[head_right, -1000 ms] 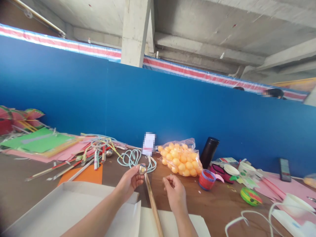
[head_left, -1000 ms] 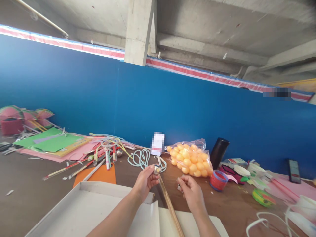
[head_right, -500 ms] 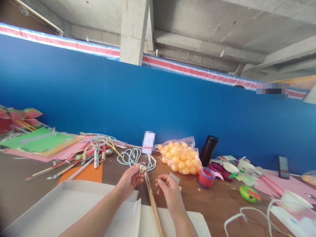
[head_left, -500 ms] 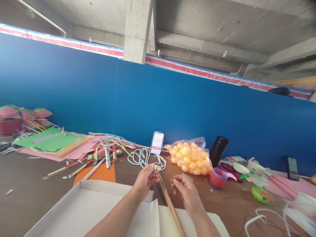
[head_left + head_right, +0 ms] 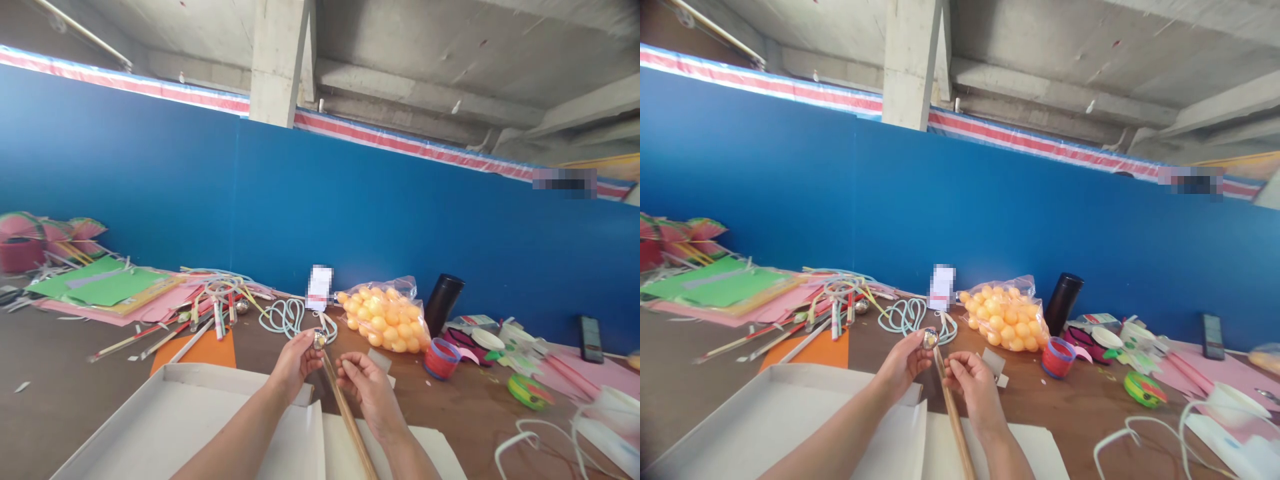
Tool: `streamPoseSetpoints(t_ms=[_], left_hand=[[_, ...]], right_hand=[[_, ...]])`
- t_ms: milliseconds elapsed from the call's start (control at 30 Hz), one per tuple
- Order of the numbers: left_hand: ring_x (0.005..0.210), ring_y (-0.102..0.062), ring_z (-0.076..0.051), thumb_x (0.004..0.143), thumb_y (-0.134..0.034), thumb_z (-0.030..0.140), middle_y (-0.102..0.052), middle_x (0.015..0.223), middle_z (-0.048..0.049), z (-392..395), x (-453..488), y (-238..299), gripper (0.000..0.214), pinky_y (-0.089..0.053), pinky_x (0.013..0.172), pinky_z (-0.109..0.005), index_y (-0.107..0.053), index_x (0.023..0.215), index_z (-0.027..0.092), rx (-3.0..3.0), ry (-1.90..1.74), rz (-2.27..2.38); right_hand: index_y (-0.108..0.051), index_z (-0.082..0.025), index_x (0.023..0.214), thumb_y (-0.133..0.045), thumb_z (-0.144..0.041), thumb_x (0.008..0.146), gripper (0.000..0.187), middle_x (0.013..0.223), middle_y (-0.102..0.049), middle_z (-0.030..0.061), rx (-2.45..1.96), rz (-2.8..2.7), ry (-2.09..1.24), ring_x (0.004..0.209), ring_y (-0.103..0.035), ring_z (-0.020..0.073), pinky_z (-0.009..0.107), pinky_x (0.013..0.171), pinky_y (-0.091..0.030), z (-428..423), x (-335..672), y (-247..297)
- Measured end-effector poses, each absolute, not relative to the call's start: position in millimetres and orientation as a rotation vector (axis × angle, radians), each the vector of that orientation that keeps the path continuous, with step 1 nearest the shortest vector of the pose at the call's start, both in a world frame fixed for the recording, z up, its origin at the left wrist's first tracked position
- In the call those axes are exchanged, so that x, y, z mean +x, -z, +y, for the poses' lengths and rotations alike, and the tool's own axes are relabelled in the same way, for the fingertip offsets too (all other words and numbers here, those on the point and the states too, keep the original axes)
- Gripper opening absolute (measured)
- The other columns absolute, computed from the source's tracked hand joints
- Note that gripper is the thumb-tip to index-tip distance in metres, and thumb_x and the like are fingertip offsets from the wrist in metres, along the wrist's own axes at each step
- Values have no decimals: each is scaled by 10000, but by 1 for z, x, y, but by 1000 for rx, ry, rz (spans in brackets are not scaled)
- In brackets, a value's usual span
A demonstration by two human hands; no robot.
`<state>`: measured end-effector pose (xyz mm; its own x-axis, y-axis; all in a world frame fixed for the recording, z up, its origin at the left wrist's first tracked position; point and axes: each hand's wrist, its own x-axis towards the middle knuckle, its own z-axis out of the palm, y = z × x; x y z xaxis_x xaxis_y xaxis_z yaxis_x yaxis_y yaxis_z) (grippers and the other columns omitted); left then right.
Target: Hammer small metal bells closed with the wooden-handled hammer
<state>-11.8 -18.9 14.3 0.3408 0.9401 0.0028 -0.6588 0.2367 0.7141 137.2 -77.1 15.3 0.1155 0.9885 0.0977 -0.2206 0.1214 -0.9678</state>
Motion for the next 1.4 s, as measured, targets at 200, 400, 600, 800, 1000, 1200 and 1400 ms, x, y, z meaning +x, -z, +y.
streamPoseSetpoints(t_ms=[200,400,600,800,1000,1200,1400], left_hand=[[585,-591,-93,759,-584,275,-619,776,-47,-20,-13,-16,272,-493,499,-191,-588,987,128,708,-1134,447],[631,-592,-107,774,-564,301,-623,818,-76,-23,-15,-18,293,-490,533,-198,-590,1003,120,771,-1061,377],[665,-596,-113,786,-547,309,-629,861,-96,-23,-16,-17,303,-490,565,-202,-586,1018,117,777,-1060,354],[625,-583,-101,770,-567,305,-619,827,-73,-22,-15,-16,296,-486,543,-201,-594,998,118,755,-1060,365],[620,-575,-95,781,-555,306,-615,821,-73,-24,-17,-18,307,-482,547,-196,-583,1024,120,762,-1054,371],[638,-576,-99,787,-547,312,-617,826,-82,-24,-16,-19,320,-482,561,-199,-574,1038,116,788,-1044,367],[626,-564,-89,778,-558,318,-600,835,-71,-24,-15,-18,308,-472,544,-191,-586,1013,121,816,-1015,364]], right_hand=[[-637,-191,852,-675,-353,674,243,729,-622,1,-1042,-997,-1078,604,-541,116,202,486,-459,-73,136,-16],[-624,-165,845,-673,-326,691,229,756,-640,27,-967,-993,-1089,617,-546,114,216,529,-477,-69,126,-24],[-626,-148,816,-677,-318,693,216,805,-657,38,-900,-956,-1138,640,-568,104,197,559,-499,-62,118,-35],[-621,-175,887,-707,-212,674,233,764,-652,4,-748,-773,-1289,622,-586,76,162,600,-517,-63,126,-31],[-633,-139,876,-708,-170,677,215,827,-665,35,-754,-733,-1392,658,-613,76,160,644,-531,-66,130,-26],[-614,-153,812,-718,-206,670,184,847,-675,50,-782,-788,-1367,682,-619,91,170,606,-538,-65,127,-24],[-620,-164,825,-724,-224,659,205,734,-640,5,-803,-794,-1359,567,-556,55,135,484,-489,-66,126,-24]])
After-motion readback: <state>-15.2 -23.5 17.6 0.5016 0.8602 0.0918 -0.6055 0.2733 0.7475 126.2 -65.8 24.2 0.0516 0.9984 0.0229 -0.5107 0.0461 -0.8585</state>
